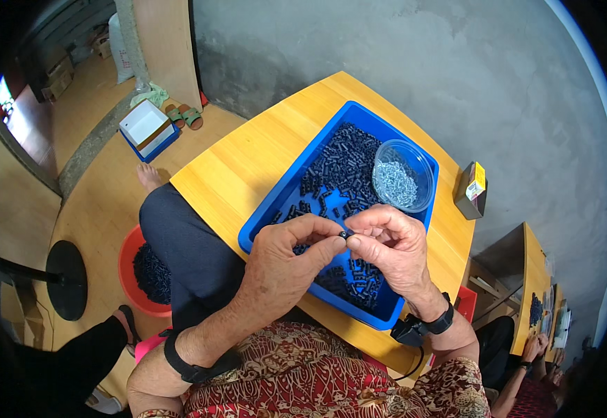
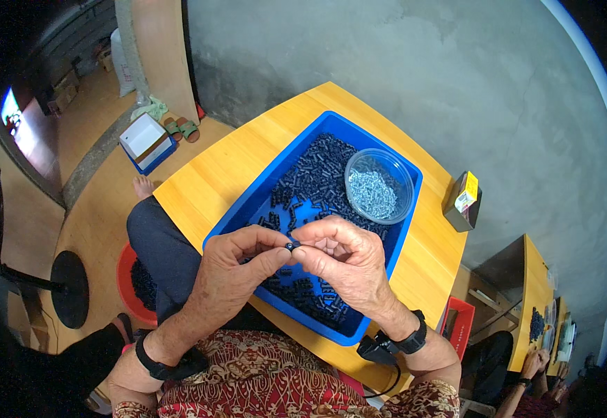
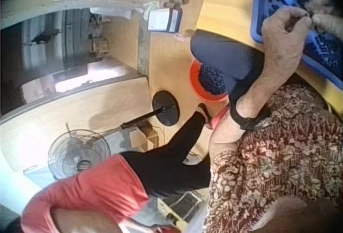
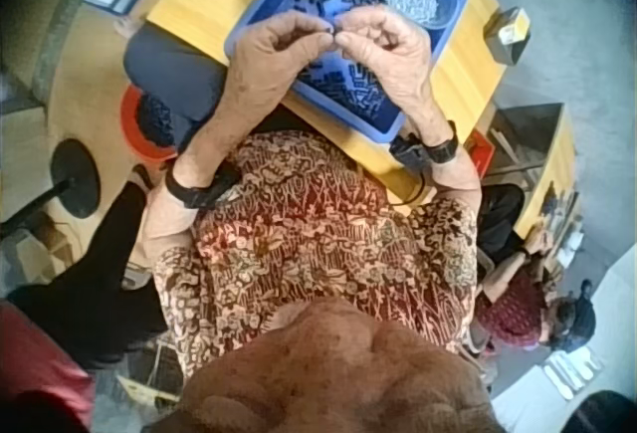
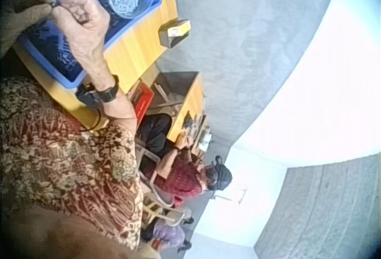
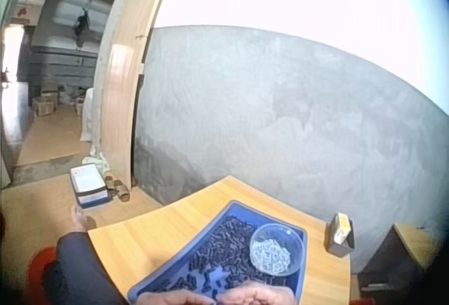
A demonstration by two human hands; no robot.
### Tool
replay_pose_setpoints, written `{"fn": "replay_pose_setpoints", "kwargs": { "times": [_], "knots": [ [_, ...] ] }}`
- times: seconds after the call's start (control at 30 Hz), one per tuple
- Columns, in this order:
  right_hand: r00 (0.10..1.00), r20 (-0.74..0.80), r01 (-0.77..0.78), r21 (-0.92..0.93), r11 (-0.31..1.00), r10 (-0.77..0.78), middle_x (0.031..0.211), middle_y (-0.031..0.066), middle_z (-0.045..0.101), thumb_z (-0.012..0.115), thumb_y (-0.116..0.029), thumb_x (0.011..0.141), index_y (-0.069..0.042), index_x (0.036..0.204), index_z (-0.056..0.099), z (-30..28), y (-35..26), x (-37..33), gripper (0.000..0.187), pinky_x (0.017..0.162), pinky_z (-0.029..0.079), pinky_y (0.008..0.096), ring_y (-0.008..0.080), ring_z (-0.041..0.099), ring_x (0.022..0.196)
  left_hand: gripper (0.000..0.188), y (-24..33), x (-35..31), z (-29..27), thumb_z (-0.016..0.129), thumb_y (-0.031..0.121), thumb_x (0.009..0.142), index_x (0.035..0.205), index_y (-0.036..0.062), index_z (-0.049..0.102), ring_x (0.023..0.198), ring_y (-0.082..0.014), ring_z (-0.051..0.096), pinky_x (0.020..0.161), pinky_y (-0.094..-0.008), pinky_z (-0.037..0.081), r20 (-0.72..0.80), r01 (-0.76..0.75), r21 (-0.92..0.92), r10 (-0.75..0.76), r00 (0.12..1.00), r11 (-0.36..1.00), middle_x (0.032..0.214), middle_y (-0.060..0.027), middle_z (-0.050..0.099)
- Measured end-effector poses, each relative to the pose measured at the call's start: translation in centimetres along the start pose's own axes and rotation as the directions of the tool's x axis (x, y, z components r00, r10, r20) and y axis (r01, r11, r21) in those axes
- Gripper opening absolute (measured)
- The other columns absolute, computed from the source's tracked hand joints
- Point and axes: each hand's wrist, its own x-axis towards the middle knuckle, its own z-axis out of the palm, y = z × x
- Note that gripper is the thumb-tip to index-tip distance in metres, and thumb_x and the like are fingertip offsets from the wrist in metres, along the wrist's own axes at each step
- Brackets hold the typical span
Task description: Assembling small silver metal rings onto blue plastic industrial components by hand.
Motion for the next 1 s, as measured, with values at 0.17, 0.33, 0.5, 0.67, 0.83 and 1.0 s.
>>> {"fn": "replay_pose_setpoints", "kwargs": {
  "times": [0.17, 0.33, 0.5, 0.67, 0.83, 1.0],
  "knots": [
    [0.998, 0.059, 0.012, -0.024, 1.000, -0.010, 0.091, 0.0044, 0.067, 0.072, -0.002, 0.091, 0.001, 0.107, 0.070, -0.66, 0.05, 0.01, 0.016, 0.065, 0.052, 0.0211, 0.0087, 0.065, 0.077, 0.016, -0.16, -0.08, -0.05, 0.071, 0.013, 0.093, 0.102, 0.0001, 0.070, 0.076, -0.0050, 0.060, 0.067, -0.0231, 0.048, 0.019, -0.013, 0.026, 0.012, 1.000, 1.000, 0.082, -0.0013, 0.069],
    [0.999, 0.049, -0.006, 0.021, 1.000, 0.005, 0.093, 0.0072, 0.069, 0.071, -0.003, 0.093, 0.002, 0.105, 0.071, -0.51, -0.06, -0.02, 0.013, 0.066, 0.055, 0.0226, 0.0121, 0.068, 0.078, 0.017, -0.04, -0.18, -0.18, 0.071, 0.013, 0.093, 0.103, -0.0009, 0.070, 0.079, -0.0054, 0.061, 0.070, -0.0233, 0.049, 0.040, 0.011, -0.017, -0.010, 0.999, 1.000, 0.085, -0.0019, 0.070],
    [0.999, 0.030, -0.011, 0.041, 0.999, 0.010, 0.091, 0.0069, 0.069, 0.071, -0.006, 0.093, 0.002, 0.104, 0.072, -0.52, 0.03, -0.01, 0.013, 0.065, 0.055, 0.0230, 0.0118, 0.068, 0.077, 0.018, -0.35, -0.14, -0.31, 0.070, 0.012, 0.096, 0.107, -0.0013, 0.069, 0.086, -0.0076, 0.065, 0.076, -0.0213, 0.052, 0.062, 0.010, -0.020, -0.009, 0.998, 1.000, 0.093, -0.0054, 0.073],
    [0.999, -0.029, 0.016, 0.019, 1.000, -0.015, 0.089, 0.0064, 0.070, 0.072, -0.007, 0.092, 0.001, 0.102, 0.072, -0.18, -0.12, -0.12, 0.012, 0.063, 0.053, 0.0227, 0.0102, 0.066, 0.074, 0.018, -0.09, -0.15, -0.38, 0.070, 0.011, 0.095, 0.108, -0.0013, 0.069, 0.086, -0.0075, 0.066, 0.076, -0.0214, 0.052, 0.069, 0.014, -0.002, -0.014, 0.997, 1.000, 0.093, -0.0049, 0.073],
    [0.996, -0.082, 0.032, 0.018, 0.999, -0.030, 0.088, 0.0037, 0.070, 0.073, -0.006, 0.092, 0.000, 0.100, 0.072, 0.02, 0.16, -0.05, 0.011, 0.062, 0.050, 0.0207, 0.0073, 0.063, 0.072, 0.017, -0.14, -0.14, -0.38, 0.071, 0.011, 0.094, 0.106, -0.0009, 0.070, 0.085, -0.0068, 0.065, 0.075, -0.0211, 0.051, 0.059, -0.001, 0.045, -0.002, 0.998, 0.999, 0.092, -0.0042, 0.073],
    [0.996, -0.087, 0.024, 0.019, 1.000, -0.023, 0.087, 0.0026, 0.069, 0.073, -0.007, 0.092, -0.001, 0.102, 0.072, 0.17, 0.01, -0.12, 0.012, 0.063, 0.050, 0.0207, 0.0067, 0.062, 0.074, 0.017, -0.09, -0.18, -0.30, 0.073, 0.012, 0.093, 0.104, -0.0003, 0.071, 0.082, -0.0054, 0.063, 0.072, -0.0208, 0.050, 0.044, -0.007, 0.076, 0.004, 0.999, 0.997, 0.089, -0.0027, 0.073]
  ]
}}
